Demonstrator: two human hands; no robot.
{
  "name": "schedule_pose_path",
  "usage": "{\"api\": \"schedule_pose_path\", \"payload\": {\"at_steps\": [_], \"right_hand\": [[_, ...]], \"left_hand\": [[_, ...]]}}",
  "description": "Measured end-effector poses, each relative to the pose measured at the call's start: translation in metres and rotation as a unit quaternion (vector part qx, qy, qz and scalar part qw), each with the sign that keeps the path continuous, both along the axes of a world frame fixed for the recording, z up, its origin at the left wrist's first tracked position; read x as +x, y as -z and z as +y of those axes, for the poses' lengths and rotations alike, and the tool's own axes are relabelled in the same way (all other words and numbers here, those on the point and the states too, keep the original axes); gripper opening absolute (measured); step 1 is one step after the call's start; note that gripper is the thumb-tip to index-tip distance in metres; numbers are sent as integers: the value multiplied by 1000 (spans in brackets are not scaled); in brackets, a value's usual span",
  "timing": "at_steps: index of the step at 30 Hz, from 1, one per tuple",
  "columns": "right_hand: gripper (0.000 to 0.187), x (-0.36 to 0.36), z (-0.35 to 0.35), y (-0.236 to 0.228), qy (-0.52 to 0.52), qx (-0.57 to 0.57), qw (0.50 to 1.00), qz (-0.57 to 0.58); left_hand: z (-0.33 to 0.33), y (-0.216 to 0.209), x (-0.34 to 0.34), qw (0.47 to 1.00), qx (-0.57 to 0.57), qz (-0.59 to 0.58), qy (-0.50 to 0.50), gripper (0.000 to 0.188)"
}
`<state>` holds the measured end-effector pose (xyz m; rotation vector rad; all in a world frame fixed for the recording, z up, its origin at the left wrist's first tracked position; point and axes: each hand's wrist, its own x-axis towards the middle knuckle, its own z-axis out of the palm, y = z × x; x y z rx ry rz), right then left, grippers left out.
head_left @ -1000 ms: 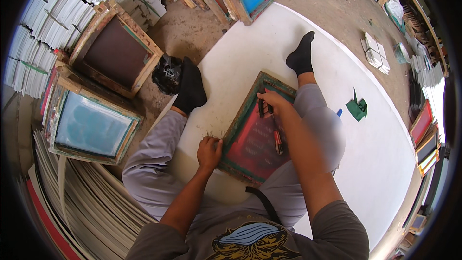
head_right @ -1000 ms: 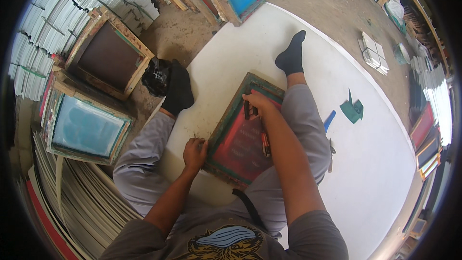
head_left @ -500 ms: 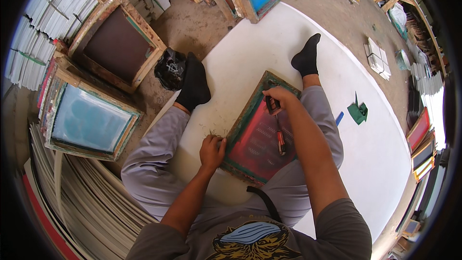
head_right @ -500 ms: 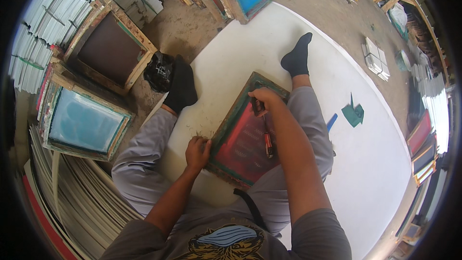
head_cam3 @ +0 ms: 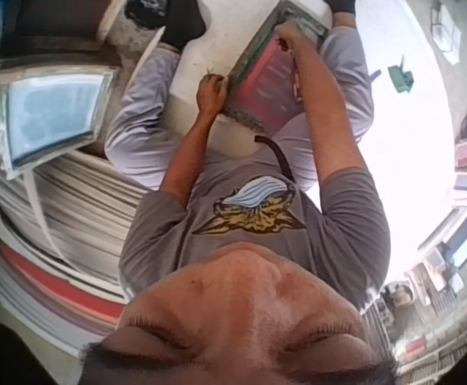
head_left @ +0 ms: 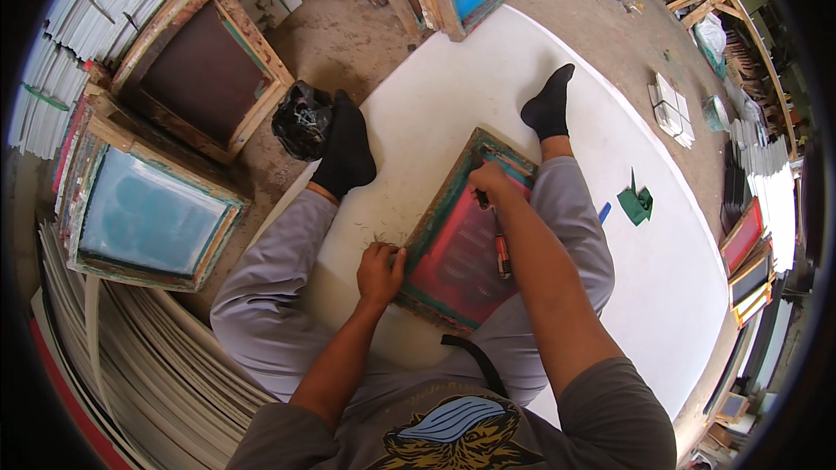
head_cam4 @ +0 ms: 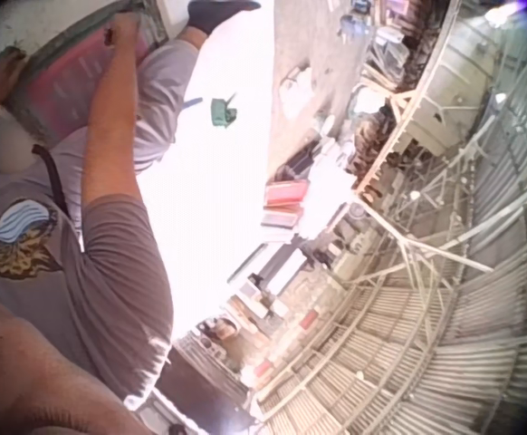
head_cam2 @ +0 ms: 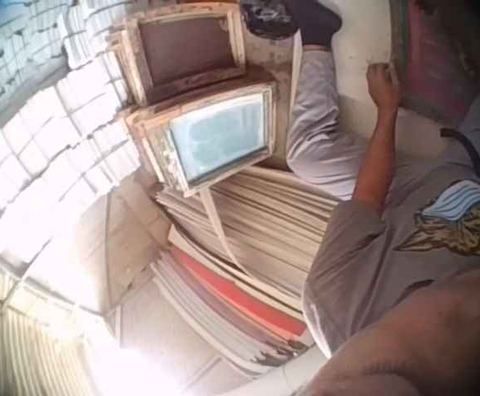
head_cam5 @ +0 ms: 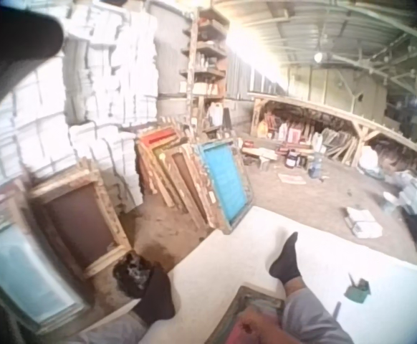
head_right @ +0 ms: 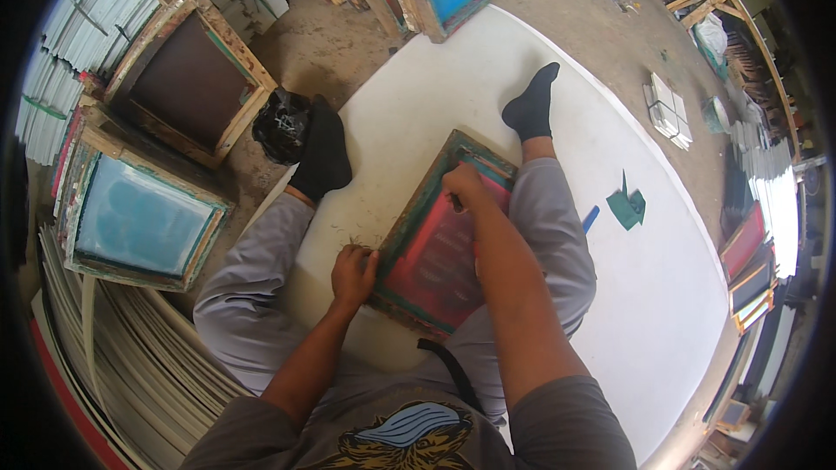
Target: The person sits on the floor and uses a small tool to scrape a dark, fibrous material off a rectangular board with a pink surface. The person repeatedly scrapes the same area and occasionally picks up the debris to place it into a black plastic bag.
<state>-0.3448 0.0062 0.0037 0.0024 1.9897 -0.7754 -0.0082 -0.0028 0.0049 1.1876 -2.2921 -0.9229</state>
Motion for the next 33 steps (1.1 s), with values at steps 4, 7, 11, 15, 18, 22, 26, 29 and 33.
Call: {"api": "schedule_pose_path", "payload": {"at_steps": [4,7,11,15,18,22,26,29,33], "right_hand": [[9,10,8,8,-35,-11,994,101],[20,27,1,-11,-90,42,982,164],[35,36,18,6,-125,17,932,340],[34,73,32,16,-226,-44,924,305],[36,122,33,-12,-297,-87,938,156],[27,164,37,-32,-381,-75,921,23],[27,183,36,-56,-478,-27,877,49],[31,183,36,-51,-523,-28,849,65],[38,178,40,-38,-534,-79,840,51]], "left_hand": [[1,2,-2,1000,10,3,0,22],[0,4,5,1000,13,7,-5,22],[0,0,0,999,5,38,-5,22],[-5,3,1,992,108,34,-50,27],[-20,9,-1,933,322,123,-107,34],[-35,-12,-8,828,512,188,-133,42],[-42,-2,7,776,585,196,-135,38],[-40,0,13,750,607,209,-159,35],[-43,1,18,787,553,197,-190,32]]}}
